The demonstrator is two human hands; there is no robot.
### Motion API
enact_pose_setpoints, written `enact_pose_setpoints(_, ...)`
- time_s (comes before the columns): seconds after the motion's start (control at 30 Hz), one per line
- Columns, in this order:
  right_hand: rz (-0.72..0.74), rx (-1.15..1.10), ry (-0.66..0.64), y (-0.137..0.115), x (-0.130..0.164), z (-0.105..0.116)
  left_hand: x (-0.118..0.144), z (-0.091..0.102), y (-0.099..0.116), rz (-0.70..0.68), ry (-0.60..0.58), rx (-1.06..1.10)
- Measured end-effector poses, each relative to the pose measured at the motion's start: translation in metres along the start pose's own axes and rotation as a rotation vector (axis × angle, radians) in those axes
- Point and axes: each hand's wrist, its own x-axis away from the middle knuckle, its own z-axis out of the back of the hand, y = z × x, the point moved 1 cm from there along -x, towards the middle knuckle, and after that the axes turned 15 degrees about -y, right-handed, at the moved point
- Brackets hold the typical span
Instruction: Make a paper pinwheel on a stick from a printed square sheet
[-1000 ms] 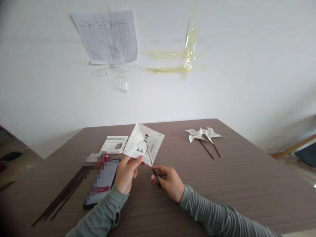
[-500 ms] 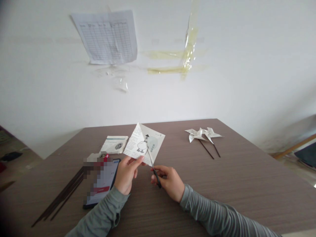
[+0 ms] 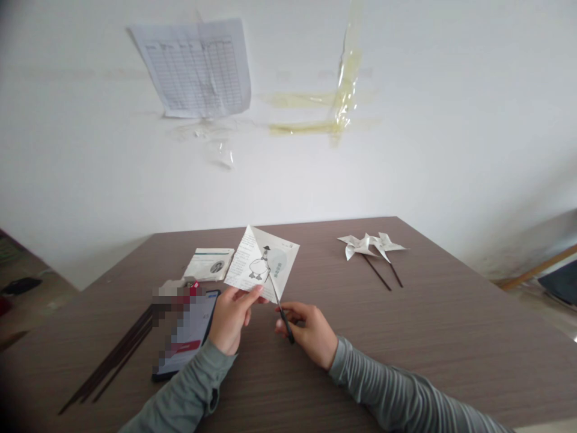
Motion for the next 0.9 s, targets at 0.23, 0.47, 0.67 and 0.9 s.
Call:
enact_pose_setpoints(0.23, 0.000, 0.006, 0.003, 0.0035, -0.0022, 0.0009, 0.0012, -0.0010, 0.0015, 0.018, -0.009, -0.025)
enact_pose_setpoints(0.47, 0.003, -0.006, 0.016, -0.0005, 0.0004, 0.0003, 0.0019, -0.0020, 0.0044, 0.042, 0.004, -0.025)
enact_pose_setpoints(0.67, 0.010, -0.014, 0.013, 0.0023, -0.0010, 0.0002, 0.0014, -0.0019, 0.0020, 0.017, -0.005, -0.007)
enact_pose_setpoints(0.9, 0.006, -0.023, 0.013, 0.0004, -0.0006, -0.0007, 0.0016, -0.0017, 0.0020, 0.016, -0.013, -0.006)
